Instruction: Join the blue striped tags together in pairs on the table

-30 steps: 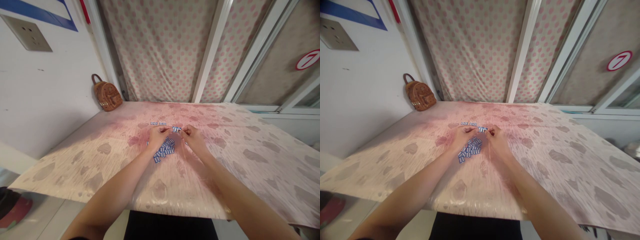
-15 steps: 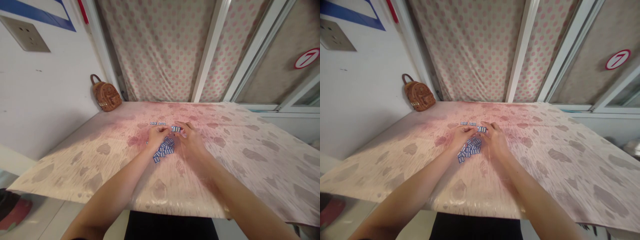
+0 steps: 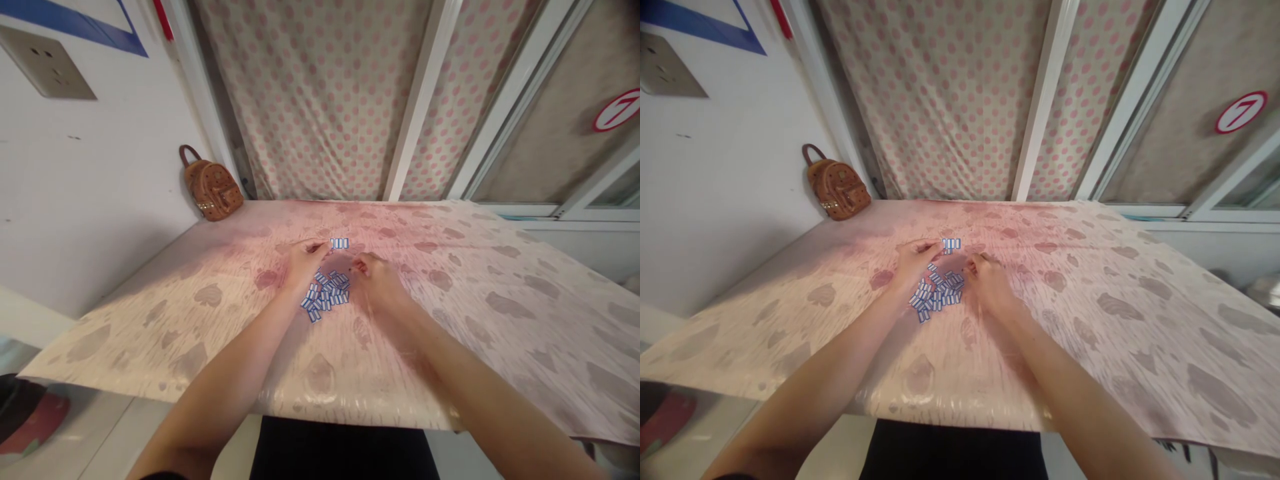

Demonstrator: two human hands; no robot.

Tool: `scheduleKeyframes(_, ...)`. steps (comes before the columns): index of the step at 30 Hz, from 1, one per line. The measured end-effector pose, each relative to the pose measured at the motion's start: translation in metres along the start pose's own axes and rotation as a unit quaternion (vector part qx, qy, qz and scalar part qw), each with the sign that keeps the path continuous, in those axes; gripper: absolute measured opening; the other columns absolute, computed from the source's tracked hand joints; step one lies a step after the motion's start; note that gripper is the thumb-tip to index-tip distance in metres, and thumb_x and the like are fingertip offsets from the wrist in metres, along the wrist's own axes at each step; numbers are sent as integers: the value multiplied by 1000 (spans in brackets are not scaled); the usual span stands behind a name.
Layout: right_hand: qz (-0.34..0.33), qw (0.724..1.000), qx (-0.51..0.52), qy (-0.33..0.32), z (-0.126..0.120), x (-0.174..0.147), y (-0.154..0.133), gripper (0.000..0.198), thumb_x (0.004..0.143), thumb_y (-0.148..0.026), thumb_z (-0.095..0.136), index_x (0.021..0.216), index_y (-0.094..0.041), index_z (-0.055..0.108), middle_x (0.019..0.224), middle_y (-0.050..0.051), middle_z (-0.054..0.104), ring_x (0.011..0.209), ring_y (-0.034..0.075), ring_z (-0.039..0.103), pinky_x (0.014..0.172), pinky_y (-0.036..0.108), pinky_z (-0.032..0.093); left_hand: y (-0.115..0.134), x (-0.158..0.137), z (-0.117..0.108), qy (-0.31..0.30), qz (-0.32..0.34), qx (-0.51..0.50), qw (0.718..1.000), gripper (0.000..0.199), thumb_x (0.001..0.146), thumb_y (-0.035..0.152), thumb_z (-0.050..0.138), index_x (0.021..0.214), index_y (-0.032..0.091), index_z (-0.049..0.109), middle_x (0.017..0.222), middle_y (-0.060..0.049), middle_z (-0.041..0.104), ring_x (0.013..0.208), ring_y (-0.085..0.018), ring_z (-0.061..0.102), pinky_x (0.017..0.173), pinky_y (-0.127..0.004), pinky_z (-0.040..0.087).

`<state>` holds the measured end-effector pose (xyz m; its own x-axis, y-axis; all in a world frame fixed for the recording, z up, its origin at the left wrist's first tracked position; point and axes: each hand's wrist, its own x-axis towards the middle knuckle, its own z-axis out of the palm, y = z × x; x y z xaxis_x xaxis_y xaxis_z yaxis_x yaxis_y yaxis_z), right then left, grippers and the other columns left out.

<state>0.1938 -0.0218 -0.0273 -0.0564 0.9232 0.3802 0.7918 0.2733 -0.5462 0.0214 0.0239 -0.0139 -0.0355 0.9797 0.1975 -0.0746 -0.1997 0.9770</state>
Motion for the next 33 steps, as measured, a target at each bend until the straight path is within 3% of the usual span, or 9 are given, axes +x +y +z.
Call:
scheduleKeyframes(2, 0, 998, -33, -44, 7, -1, -2, 13, 87, -20, 62, 99, -16, 66, 99, 8, 69, 90, 19, 63, 83, 31, 45, -1, 2, -1, 2, 3, -8, 1000, 17, 73, 29, 74, 82, 15, 76, 72, -4, 73, 67, -14, 65, 64, -24, 48)
scheduleKeyframes(7, -27, 990, -115, -83, 21, -1, -7, 34, 83, -31, 72, 110, -12, 63, 109, 14, 64, 100, 24, 60, 88, 35, 43, -1, 3, 1, 0, 7, -26, 1000, 12, 73, 25, 73, 77, 14, 75, 72, -4, 72, 65, -13, 64, 65, -24, 49)
scheduleKeyframes(12, -23, 990, -82, -115, 22, 1, -4, 25, 85, -25, 66, 107, -14, 64, 104, 11, 66, 94, 21, 61, 80, 31, 42, -1, 4, 0, 6, 16, -30, 999, 11, 73, 24, 73, 79, 15, 75, 75, -4, 73, 67, -13, 65, 66, -25, 50)
scheduleKeyframes(17, 3, 994, -2, -108, 12, 4, 8, 28, 88, -8, 48, 106, -16, 68, 96, 7, 72, 87, 18, 64, 78, 29, 43, -4, 4, 0, 1, 16, -17, 1000, 10, 73, 24, 72, 78, 15, 75, 74, -4, 72, 67, -13, 64, 66, -24, 49)
scheduleKeyframes(24, 43, 995, 45, -79, 1, 7, 21, 38, 85, -7, 41, 109, -18, 69, 91, 5, 73, 76, 16, 65, 72, 27, 45, -6, 5, 1, 1, 16, 0, 1000, 11, 74, 25, 72, 77, 15, 75, 75, -5, 73, 68, -15, 65, 67, -26, 49)
scheduleKeyframes(27, 56, 994, 59, -77, -2, 9, 23, 33, 82, -9, 44, 104, -17, 67, 79, 4, 71, 72, 16, 64, 67, 25, 44, -5, 5, 1, -2, 15, 7, 1000, 10, 74, 24, 72, 76, 15, 75, 74, -5, 73, 67, -15, 65, 66, -25, 49)
scheduleKeyframes(30, 76, 994, 17, -74, -9, 11, 24, 27, 83, -10, 44, 94, -17, 68, 76, 4, 70, 70, 16, 64, 65, 25, 43, -4, 4, 1, -4, 15, 15, 1000, 9, 75, 23, 71, 77, 15, 75, 74, -5, 73, 67, -15, 65, 66, -25, 49)
scheduleKeyframes(33, 79, 991, -90, -56, -18, 12, 23, 23, 84, -11, 47, 88, -17, 69, 86, 8, 70, 79, 19, 64, 70, 27, 43, -4, 3, 1, -3, 15, 22, 1000, 10, 76, 24, 71, 78, 14, 75, 75, -5, 73, 68, -15, 65, 67, -25, 49)
